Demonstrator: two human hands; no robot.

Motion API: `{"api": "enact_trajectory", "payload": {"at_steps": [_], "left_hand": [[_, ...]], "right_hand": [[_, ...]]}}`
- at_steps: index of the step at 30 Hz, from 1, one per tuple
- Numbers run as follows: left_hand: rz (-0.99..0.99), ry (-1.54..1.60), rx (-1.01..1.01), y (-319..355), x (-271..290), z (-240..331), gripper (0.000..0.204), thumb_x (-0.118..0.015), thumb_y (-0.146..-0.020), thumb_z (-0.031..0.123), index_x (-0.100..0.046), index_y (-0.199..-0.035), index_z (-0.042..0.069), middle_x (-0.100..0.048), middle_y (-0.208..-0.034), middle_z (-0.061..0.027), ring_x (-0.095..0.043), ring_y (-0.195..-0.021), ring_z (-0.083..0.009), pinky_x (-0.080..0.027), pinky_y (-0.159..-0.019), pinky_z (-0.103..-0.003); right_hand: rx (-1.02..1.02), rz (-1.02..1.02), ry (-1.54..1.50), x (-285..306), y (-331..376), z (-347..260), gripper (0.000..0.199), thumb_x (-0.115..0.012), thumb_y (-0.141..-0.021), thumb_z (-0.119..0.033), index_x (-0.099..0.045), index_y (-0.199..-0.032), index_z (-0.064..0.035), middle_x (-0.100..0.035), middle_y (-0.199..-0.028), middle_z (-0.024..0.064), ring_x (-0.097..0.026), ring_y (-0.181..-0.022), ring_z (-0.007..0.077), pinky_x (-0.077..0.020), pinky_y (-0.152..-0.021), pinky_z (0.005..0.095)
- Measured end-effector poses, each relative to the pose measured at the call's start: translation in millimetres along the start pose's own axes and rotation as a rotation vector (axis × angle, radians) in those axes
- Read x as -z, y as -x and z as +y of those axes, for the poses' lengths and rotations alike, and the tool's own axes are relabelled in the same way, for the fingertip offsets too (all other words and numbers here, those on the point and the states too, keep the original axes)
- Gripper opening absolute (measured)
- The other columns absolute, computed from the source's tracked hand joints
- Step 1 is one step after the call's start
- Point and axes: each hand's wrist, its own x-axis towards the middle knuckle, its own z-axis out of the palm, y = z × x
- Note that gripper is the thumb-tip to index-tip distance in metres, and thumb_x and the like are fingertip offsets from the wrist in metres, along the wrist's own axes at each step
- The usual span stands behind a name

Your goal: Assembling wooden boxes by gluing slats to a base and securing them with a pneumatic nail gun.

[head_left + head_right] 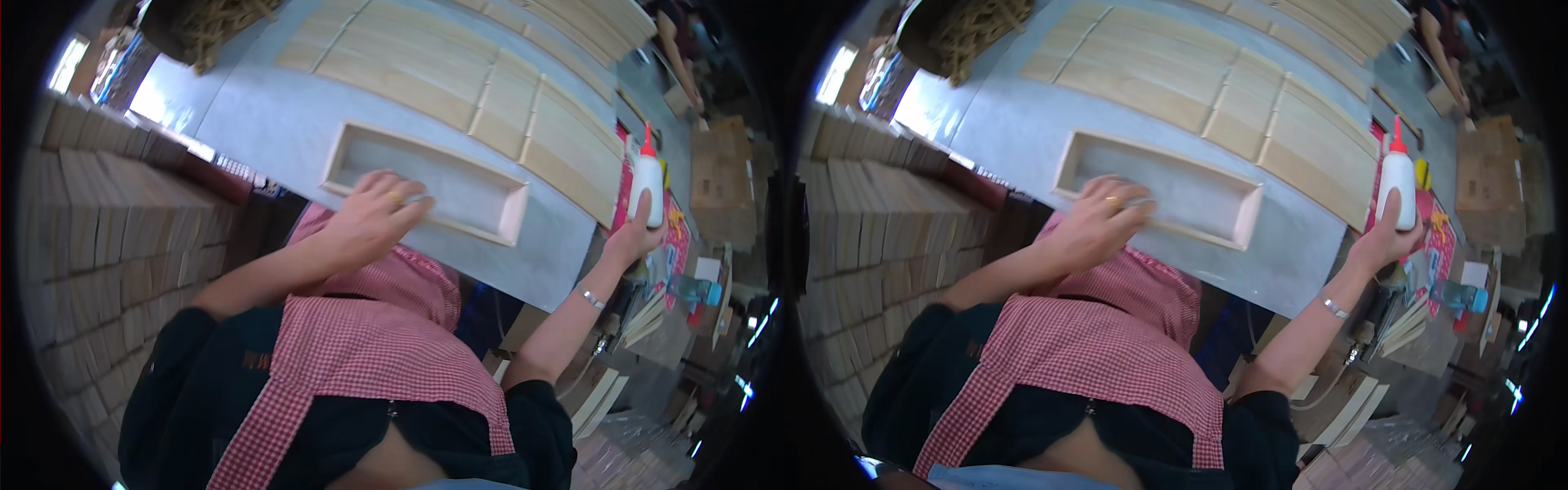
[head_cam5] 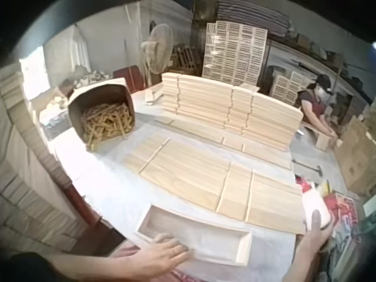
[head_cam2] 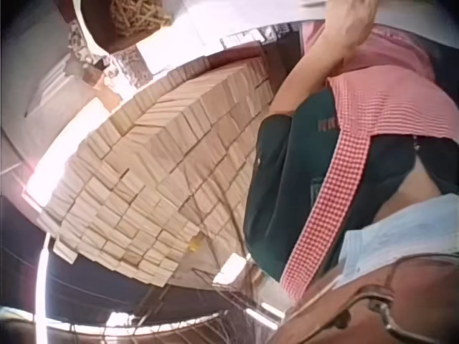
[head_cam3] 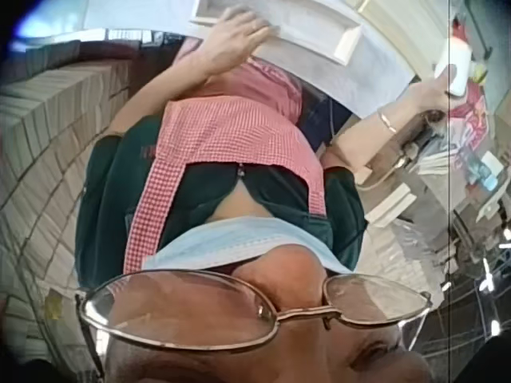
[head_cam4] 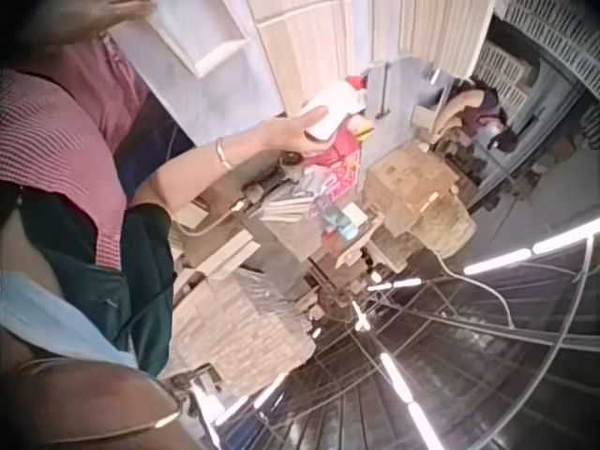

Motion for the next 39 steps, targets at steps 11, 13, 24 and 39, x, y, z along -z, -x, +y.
{"api": "enact_trajectory", "payload": {"at_steps": [11, 13, 24, 39], "left_hand": [[0.195, -0.067, -0.202, 22, -20, -12, 0.033, -0.063, -0.091, 0.018, -0.066, -0.123, 0.008, -0.06, -0.136, -0.0106, -0.055, -0.127, -0.0257, -0.035, -0.119, -0.048], [0.212, -0.028, -0.207, 38, -22, -6, 0.031, -0.063, -0.091, 0.018, -0.065, -0.12, 0.009, -0.058, -0.136, -0.0125, -0.053, -0.129, -0.0279, -0.033, -0.121, -0.05], [0.173, 0.072, -0.061, 67, -29, -12, 0.026, -0.062, -0.092, 0.019, -0.067, -0.116, 0.008, -0.053, -0.144, -0.0157, -0.046, -0.141, -0.0317, -0.03, -0.124, -0.052], [0.111, 0.032, -0.053, 65, -35, -12, 0.023, -0.068, -0.092, 0.016, -0.071, -0.114, 0.01, -0.049, -0.154, -0.0138, -0.038, -0.15, -0.0286, -0.029, -0.124, -0.05]], "right_hand": [[-0.171, -0.725, -0.2, -56, 202, -76, 0.053, -0.074, -0.088, -0.028, -0.052, -0.129, -0.0034, -0.059, -0.118, 0.0165, -0.063, -0.102, 0.0293, -0.0582, -0.079, 0.0367], [-0.063, -0.856, -0.148, -68, 212, -78, 0.054, -0.076, -0.086, -0.026, -0.051, -0.129, -0.0044, -0.059, -0.119, 0.0153, -0.063, -0.104, 0.0297, -0.0582, -0.079, 0.0361], [0.078, -1.045, -0.005, -85, 224, -86, 0.059, -0.082, -0.081, -0.021, -0.051, -0.13, -0.0067, -0.059, -0.122, 0.0121, -0.063, -0.106, 0.0294, -0.0577, -0.083, 0.0351], [0.274, -0.916, 0.048, -118, 211, -81, 0.056, -0.082, -0.082, -0.017, -0.052, -0.128, -0.0059, -0.061, -0.117, 0.0131, -0.066, -0.099, 0.0283, -0.0572, -0.08, 0.036]]}}
